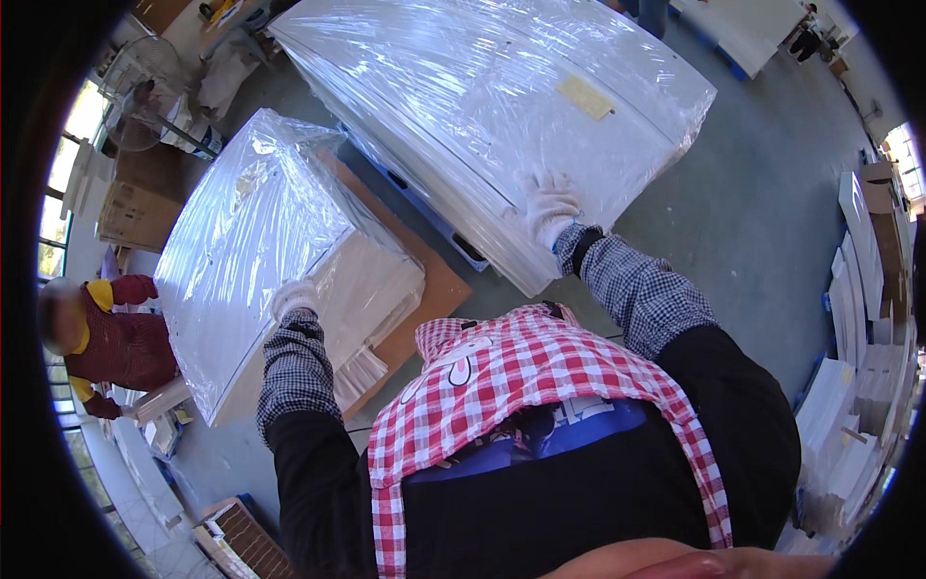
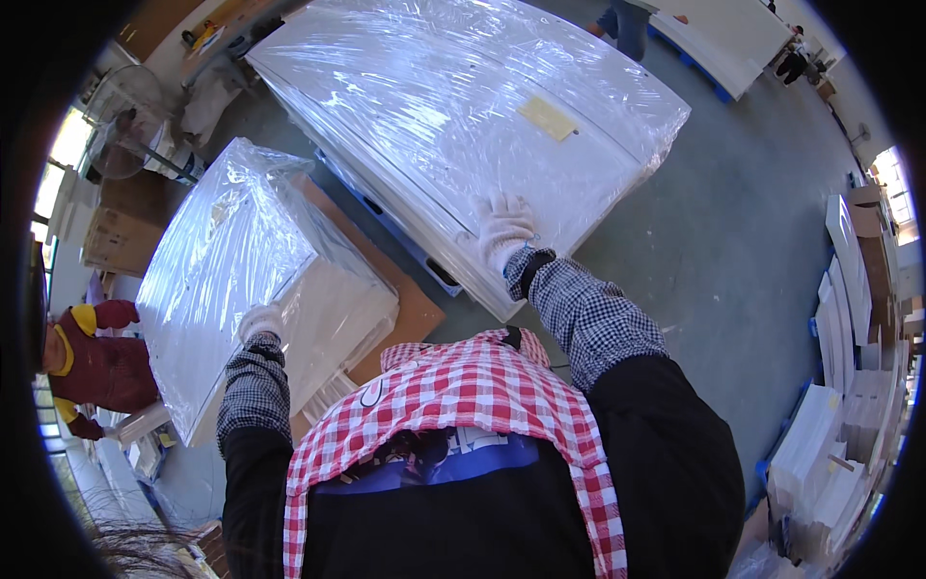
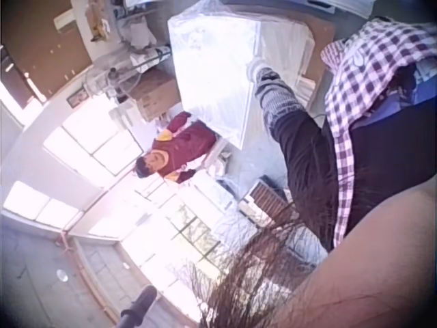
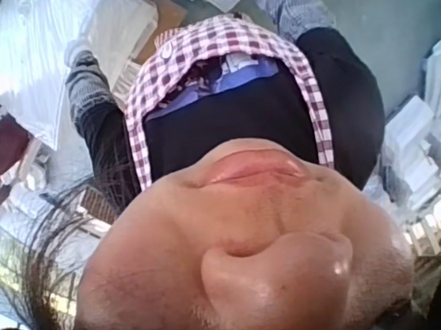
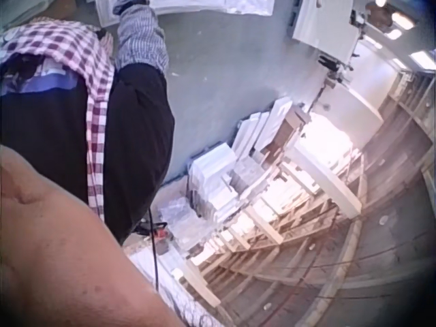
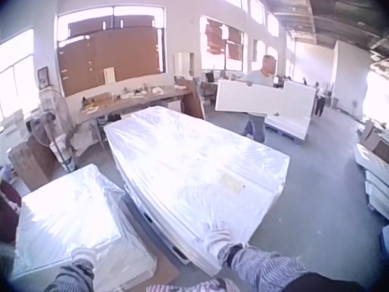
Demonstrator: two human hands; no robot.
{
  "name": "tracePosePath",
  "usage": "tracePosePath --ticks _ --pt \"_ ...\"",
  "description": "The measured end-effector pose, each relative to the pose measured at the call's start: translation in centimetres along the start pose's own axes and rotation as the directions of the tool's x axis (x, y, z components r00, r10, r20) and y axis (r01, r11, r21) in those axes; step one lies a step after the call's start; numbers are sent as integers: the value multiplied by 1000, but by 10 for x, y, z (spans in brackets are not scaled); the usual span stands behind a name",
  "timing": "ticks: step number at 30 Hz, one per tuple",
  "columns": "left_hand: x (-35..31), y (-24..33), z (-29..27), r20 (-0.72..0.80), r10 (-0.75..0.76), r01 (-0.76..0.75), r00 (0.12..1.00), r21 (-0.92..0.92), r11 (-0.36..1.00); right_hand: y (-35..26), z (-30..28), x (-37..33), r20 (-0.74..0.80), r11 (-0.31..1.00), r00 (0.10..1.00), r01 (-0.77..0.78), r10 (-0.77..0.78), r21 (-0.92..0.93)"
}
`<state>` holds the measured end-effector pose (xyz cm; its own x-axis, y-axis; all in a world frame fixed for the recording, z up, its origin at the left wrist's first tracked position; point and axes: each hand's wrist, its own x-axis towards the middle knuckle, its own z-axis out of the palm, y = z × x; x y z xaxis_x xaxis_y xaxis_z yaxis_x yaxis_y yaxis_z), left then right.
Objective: Wrapping white furniture components with plastic stretch film.
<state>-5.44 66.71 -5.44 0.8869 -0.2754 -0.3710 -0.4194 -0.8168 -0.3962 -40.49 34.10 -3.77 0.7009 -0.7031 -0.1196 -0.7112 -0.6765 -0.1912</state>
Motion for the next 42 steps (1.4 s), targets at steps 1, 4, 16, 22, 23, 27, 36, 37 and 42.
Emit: tracePosePath --ticks 1,4,16,22,23,27,36,37,42 --pt "0 1 -2 0 1 -1 1000 0 1000 1 3 2 -27 1000 1000 15 -15 -5" --pt "0 2 -3 6 -25 25 1000 -13 1000 2 5 3 -35 1000 999 17 -18 -17" --pt "2 1 1 11 9 -9 1000 10 1000 1 4 3 -16 1000 1000 5 -5 -21" --pt "-9 9 -11 14 -61 62 998 -49 997 2 4 1 -80 1000 997 17 -18 -14" --pt "-13 13 -17 9 -78 78 997 -78 994 4 4 2 -75 1000 997 20 -21 -13" --pt "-6 -2 -1 -23 -7 6 1000 -31 999 -1 3 2 -86 999 996 39 -40 -14" --pt "6 -13 17 -54 8 -9 998 -19 1000 -7 -6 3 30 999 1000 -6 7 -45" --pt "4 -7 13 -60 20 -21 998 -21 1000 -4 -6 4 43 999 999 -5 7 -44" --pt "-13 15 -16 -16 19 -20 1000 -27 999 5 -7 1 40 999 999 -19 21 -37"
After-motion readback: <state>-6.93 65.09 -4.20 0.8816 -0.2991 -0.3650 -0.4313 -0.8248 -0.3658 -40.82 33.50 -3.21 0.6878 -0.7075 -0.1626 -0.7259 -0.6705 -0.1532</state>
